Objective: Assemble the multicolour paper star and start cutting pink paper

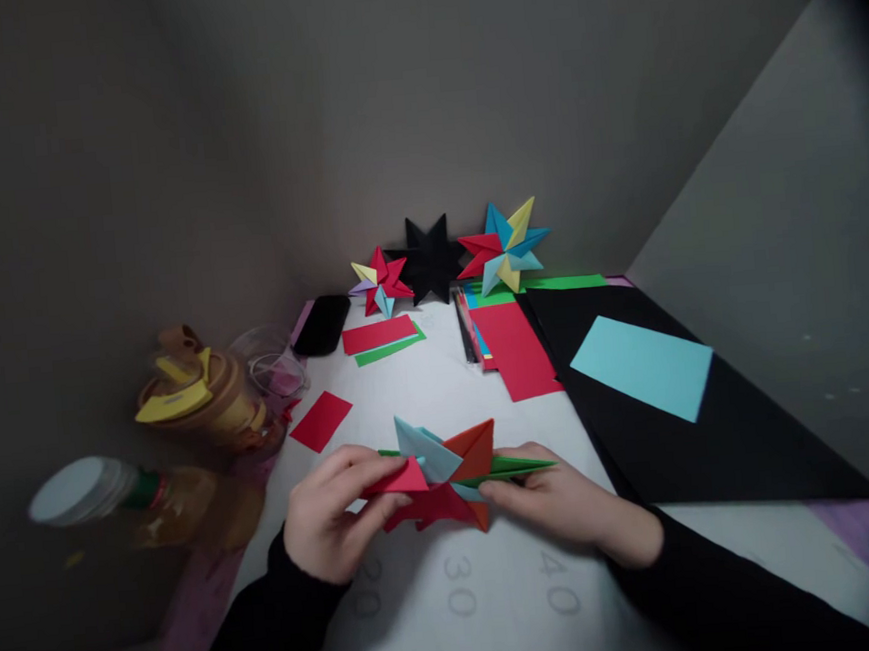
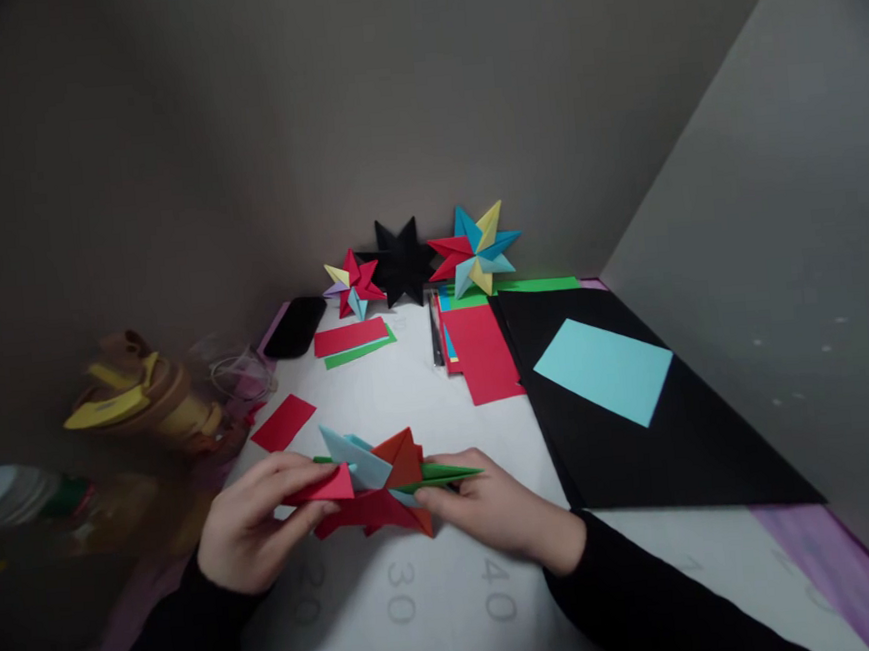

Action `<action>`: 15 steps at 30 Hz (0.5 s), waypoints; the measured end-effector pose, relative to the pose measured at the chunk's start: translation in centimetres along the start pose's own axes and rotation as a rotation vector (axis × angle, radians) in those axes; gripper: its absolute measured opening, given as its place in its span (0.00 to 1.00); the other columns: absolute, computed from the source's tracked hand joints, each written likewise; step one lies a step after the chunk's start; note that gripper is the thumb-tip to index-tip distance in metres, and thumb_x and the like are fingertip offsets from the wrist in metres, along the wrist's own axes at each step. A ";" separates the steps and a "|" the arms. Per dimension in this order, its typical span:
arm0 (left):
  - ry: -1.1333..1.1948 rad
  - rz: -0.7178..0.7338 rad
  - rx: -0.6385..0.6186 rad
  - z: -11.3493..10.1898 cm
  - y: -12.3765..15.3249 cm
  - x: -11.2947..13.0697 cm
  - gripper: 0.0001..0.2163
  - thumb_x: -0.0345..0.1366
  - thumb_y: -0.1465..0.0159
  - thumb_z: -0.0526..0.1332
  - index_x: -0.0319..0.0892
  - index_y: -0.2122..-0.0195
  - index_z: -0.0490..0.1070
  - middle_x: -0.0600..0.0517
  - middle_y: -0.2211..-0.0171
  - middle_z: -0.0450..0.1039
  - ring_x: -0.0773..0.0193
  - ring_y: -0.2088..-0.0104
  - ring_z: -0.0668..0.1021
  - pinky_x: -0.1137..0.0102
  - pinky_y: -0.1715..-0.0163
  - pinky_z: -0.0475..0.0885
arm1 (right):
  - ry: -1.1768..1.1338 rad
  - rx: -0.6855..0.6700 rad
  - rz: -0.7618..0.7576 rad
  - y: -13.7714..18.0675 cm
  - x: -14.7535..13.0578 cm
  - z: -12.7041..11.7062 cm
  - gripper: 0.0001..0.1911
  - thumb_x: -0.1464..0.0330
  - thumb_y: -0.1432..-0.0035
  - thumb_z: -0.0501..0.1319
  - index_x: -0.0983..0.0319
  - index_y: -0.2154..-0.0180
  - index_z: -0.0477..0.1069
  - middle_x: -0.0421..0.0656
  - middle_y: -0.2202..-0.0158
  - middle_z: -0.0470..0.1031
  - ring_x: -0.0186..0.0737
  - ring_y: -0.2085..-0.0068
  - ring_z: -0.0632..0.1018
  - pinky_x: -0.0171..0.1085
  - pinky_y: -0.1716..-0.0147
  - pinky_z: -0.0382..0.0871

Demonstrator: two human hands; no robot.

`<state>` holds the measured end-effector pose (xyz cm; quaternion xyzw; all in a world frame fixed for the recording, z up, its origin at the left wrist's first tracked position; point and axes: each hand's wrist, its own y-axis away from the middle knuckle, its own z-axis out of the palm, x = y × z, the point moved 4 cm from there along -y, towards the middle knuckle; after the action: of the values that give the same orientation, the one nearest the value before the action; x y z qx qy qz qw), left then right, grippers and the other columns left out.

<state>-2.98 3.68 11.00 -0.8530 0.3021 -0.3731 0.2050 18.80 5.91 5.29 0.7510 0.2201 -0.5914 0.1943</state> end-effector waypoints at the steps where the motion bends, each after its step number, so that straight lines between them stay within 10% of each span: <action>1: 0.006 0.004 -0.008 0.0 0.0 0.0 0.10 0.29 0.40 0.62 0.42 0.56 0.74 0.49 0.66 0.75 0.68 0.69 0.78 0.76 0.71 0.74 | 0.002 -0.002 -0.003 0.0 0.0 0.0 0.09 0.69 0.42 0.58 0.62 0.64 0.77 0.43 0.62 0.79 0.38 0.63 0.76 0.38 0.62 0.72; 15: 0.169 -0.388 0.105 0.6 1.3 -1.4 0.12 0.32 0.46 0.67 0.46 0.60 0.75 0.53 0.66 0.79 0.65 0.69 0.80 0.73 0.71 0.75 | 0.031 -0.016 -0.051 0.0 -0.5 0.2 0.11 0.69 0.42 0.57 0.62 0.61 0.77 0.42 0.64 0.78 0.36 0.67 0.75 0.36 0.65 0.71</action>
<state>-3.79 3.70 9.15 -0.8488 0.1283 -0.4912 0.1475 18.56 5.78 5.74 0.7528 0.2469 -0.5826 0.1816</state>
